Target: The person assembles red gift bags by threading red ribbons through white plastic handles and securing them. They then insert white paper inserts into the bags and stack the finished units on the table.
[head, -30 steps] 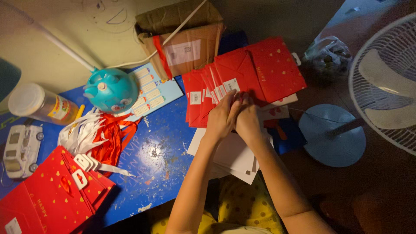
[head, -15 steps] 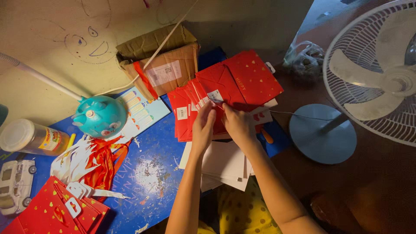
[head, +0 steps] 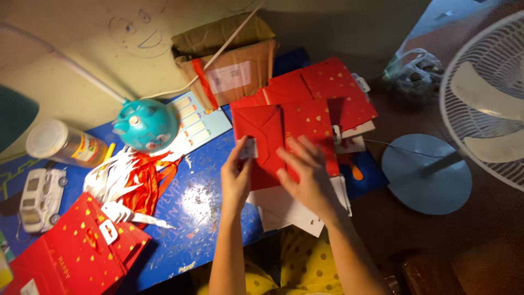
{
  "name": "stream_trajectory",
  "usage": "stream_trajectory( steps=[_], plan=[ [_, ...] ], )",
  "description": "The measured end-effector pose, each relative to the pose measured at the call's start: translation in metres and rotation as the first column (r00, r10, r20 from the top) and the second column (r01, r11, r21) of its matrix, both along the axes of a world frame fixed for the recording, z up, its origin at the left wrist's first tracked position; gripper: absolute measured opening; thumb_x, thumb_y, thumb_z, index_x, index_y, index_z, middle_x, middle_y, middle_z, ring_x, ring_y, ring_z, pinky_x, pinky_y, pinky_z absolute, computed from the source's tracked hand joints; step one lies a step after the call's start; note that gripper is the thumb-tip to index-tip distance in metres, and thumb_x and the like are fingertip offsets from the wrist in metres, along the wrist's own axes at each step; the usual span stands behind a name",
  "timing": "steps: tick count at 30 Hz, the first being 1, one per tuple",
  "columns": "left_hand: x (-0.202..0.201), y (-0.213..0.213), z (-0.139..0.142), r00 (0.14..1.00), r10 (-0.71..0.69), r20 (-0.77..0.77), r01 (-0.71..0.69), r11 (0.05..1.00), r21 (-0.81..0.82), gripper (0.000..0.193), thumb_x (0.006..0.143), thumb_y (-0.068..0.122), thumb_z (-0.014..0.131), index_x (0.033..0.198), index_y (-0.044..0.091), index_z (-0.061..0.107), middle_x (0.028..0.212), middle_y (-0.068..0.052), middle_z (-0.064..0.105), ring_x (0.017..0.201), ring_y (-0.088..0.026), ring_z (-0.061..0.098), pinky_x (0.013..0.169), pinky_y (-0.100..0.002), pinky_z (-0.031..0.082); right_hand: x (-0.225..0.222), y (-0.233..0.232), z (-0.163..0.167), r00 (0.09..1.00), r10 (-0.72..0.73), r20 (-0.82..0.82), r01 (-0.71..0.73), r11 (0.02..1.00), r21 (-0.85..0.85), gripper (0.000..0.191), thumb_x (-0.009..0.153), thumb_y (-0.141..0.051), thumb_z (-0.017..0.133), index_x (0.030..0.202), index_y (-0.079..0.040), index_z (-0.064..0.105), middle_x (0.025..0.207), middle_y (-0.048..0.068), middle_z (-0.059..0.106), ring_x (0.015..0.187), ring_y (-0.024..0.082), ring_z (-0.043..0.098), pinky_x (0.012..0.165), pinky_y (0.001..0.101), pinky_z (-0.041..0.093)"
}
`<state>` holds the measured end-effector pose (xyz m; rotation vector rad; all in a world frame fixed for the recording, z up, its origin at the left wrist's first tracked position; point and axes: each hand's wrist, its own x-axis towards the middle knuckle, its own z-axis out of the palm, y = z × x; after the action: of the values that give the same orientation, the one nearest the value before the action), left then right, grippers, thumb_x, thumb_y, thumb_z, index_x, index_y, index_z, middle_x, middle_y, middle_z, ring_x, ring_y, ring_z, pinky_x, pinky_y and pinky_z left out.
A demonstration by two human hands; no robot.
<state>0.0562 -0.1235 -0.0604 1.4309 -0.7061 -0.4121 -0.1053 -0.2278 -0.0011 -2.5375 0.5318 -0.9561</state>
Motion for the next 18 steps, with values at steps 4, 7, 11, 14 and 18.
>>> stream_trajectory(
  steps=[4, 7, 11, 14, 18],
  plan=[
    [0.01, 0.054, 0.005, 0.975, 0.199, 0.101, -0.205, 0.977, 0.054, 0.061, 0.095, -0.006, 0.061, 0.153, 0.007, 0.048, 0.139, -0.013, 0.064, 0.12, -0.019, 0.062, 0.101, -0.032, 0.049, -0.01, -0.007, -0.006, 0.991, -0.041, -0.125, 0.064, 0.981, 0.181, 0.052, 0.09, -0.025, 0.074, 0.138, -0.008, 0.061, 0.152, 0.021, 0.049, 0.143, 0.041, 0.04, 0.113, 0.0482, 0.039],
    [0.01, 0.093, 0.013, 0.919, 0.377, 0.113, -0.393, 0.876, 0.278, 0.067, 0.095, 0.004, 0.064, 0.157, 0.012, 0.043, 0.122, -0.015, 0.072, 0.101, -0.024, 0.07, 0.088, -0.033, 0.055, -0.01, 0.001, -0.015, 0.987, 0.105, -0.125, -0.068, 0.962, 0.264, 0.058, 0.092, -0.026, 0.072, 0.144, -0.008, 0.054, 0.155, 0.026, 0.044, 0.146, 0.041, 0.039, 0.115, 0.0478, 0.036],
    [0.011, 0.125, 0.021, 0.79, 0.356, 0.499, -0.601, 0.61, 0.517, 0.061, 0.094, 0.016, 0.07, 0.151, 0.013, 0.05, 0.125, -0.018, 0.07, 0.104, -0.036, 0.07, 0.085, -0.044, 0.054, 0.002, 0.023, -0.027, 0.961, 0.158, -0.228, -0.13, 0.983, 0.13, 0.065, 0.089, -0.029, 0.072, 0.147, -0.007, 0.051, 0.153, 0.029, 0.043, 0.146, 0.042, 0.037, 0.119, 0.0561, 0.025],
    [0.01, 0.133, 0.021, 0.641, 0.167, 0.749, -0.704, 0.518, 0.486, 0.061, 0.083, 0.022, 0.076, 0.14, 0.009, 0.056, 0.133, -0.024, 0.062, 0.113, -0.043, 0.062, 0.093, -0.051, 0.049, 0.012, 0.037, -0.034, 0.933, 0.146, -0.328, -0.128, 0.989, 0.076, 0.067, 0.09, -0.035, 0.07, 0.147, -0.006, 0.049, 0.151, 0.032, 0.042, 0.146, 0.044, 0.033, 0.119, 0.0597, 0.022],
    [-0.002, 0.113, 0.01, 0.69, -0.053, 0.721, -0.544, 0.619, 0.566, 0.059, 0.082, 0.024, 0.078, 0.134, 0.004, 0.058, 0.139, -0.021, 0.054, 0.131, -0.043, 0.051, 0.105, -0.059, 0.04, 0.019, 0.047, -0.039, 0.919, 0.137, -0.37, -0.123, 0.991, 0.06, 0.071, 0.091, -0.039, 0.067, 0.149, -0.004, 0.047, 0.149, 0.036, 0.04, 0.146, 0.047, 0.03, 0.116, 0.0611, 0.021]
  ],
)
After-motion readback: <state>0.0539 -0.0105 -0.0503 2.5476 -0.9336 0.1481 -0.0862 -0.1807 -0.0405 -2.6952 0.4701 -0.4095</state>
